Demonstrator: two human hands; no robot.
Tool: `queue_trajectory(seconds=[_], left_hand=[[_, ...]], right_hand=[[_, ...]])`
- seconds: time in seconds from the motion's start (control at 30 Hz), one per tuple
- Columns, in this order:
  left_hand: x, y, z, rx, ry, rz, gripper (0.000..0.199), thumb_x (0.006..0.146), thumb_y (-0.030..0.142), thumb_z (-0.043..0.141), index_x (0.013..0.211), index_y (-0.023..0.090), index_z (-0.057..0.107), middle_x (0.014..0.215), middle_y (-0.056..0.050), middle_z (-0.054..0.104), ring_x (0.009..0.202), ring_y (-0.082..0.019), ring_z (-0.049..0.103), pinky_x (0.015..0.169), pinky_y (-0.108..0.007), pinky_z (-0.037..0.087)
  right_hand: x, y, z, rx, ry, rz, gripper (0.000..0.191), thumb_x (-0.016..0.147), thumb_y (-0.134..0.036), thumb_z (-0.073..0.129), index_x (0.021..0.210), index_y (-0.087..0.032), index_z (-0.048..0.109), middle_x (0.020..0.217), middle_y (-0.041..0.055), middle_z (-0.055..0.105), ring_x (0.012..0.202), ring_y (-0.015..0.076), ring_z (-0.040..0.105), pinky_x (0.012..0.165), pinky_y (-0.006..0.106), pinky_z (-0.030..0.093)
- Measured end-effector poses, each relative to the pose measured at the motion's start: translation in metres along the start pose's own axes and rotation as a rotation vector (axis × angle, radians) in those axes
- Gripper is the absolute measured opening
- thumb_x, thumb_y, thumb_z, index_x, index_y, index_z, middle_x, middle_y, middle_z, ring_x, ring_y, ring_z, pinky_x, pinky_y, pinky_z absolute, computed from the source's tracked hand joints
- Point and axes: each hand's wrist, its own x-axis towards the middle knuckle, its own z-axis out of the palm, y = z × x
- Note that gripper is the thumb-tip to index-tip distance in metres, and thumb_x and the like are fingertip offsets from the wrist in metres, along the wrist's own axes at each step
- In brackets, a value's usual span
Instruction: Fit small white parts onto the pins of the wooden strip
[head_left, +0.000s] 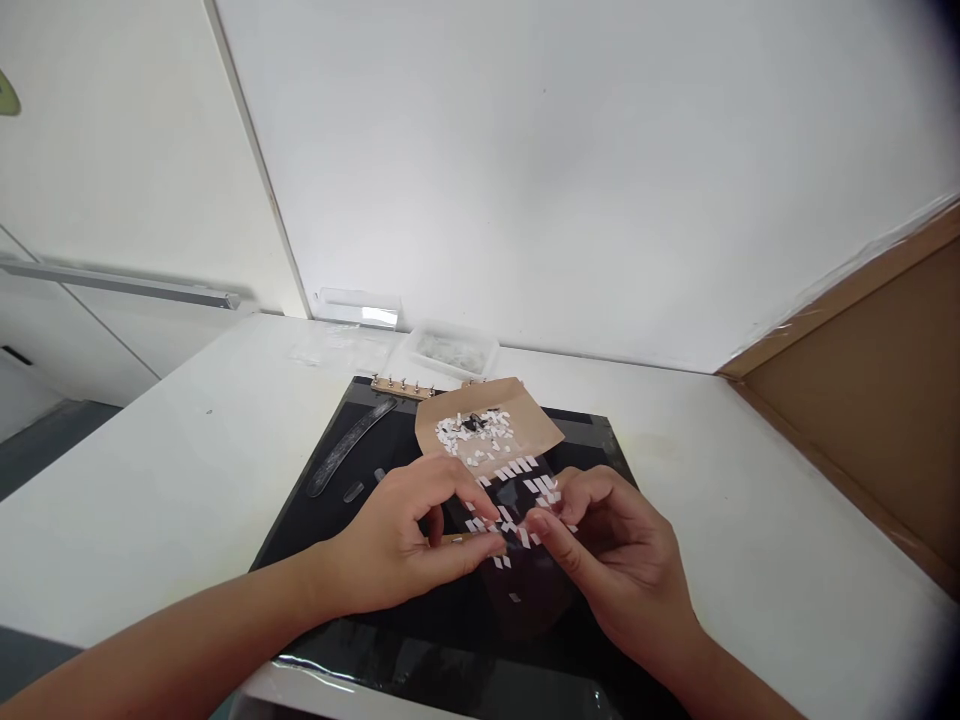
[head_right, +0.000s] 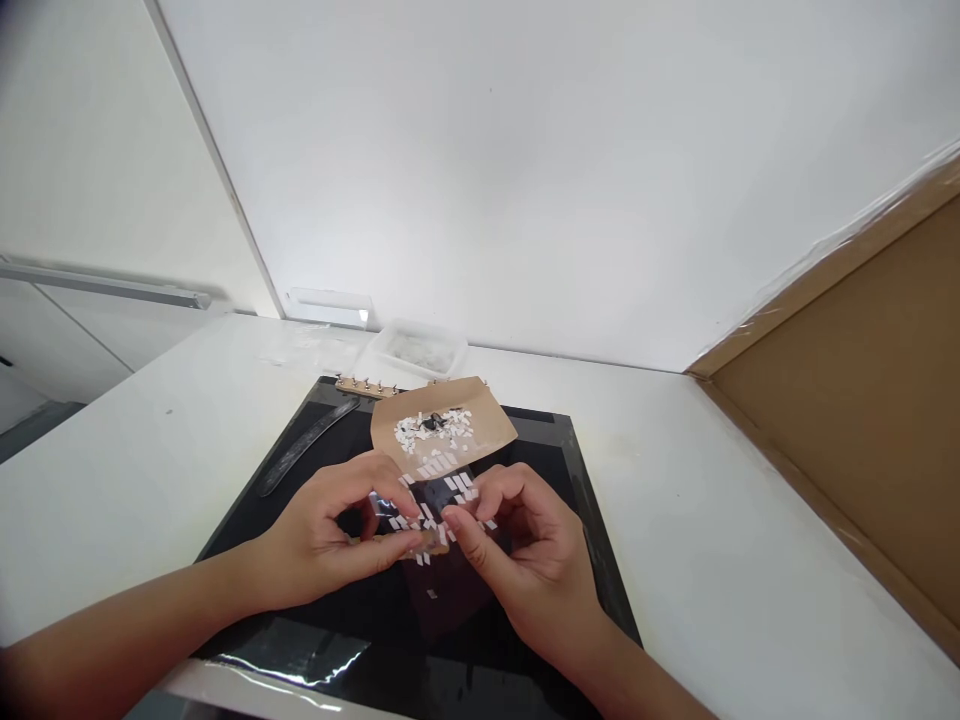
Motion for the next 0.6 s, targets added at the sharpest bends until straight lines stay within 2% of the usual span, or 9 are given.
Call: queue_trajectory(seconds=[0.17,0.33,0.6], left_hand=[[0.0001,0.0018,0.0002,-0.049,0.021,-0.007,0.013,0.088,0.018,0.080,0.100,0.020,0.074,0.094,-0.003,0.072,0.075,-0.009,0.064,0.056,-0.014,0.051],[-0.0011,0.0012,0.0017,-0.050,0.059,0.025,0.016,0.089,0.016,0.077,0.105,0.020,0.073,0.098,-0.005,0.072,0.075,-0.010,0.066,0.055,-0.015,0.051],[0.0010,0.0028,0.0014,-0.031,0.052,0.084,0.025,0.088,0.017,0.078,0.112,0.019,0.072,0.097,-0.006,0.068,0.072,-0.011,0.065,0.051,-0.017,0.052]], right_hand=[[0.0000,-0.0055,0.0011,0.001,0.014,0.028,0.020,0.091,-0.023,0.079,0.086,-0.024,0.059,0.081,-0.0008,0.061,0.069,0.0122,0.062,0.060,0.021,0.055],[0.0000,-0.0097,0.0017,0.018,-0.036,0.064,0.020,0.093,-0.024,0.077,0.086,-0.024,0.059,0.082,0.0010,0.068,0.064,0.0132,0.064,0.053,0.021,0.052],[-0.0026,-0.0084,0.0011,0.019,-0.043,0.094,0.020,0.092,-0.026,0.079,0.085,-0.024,0.060,0.081,0.0013,0.069,0.070,0.0148,0.068,0.063,0.024,0.058]])
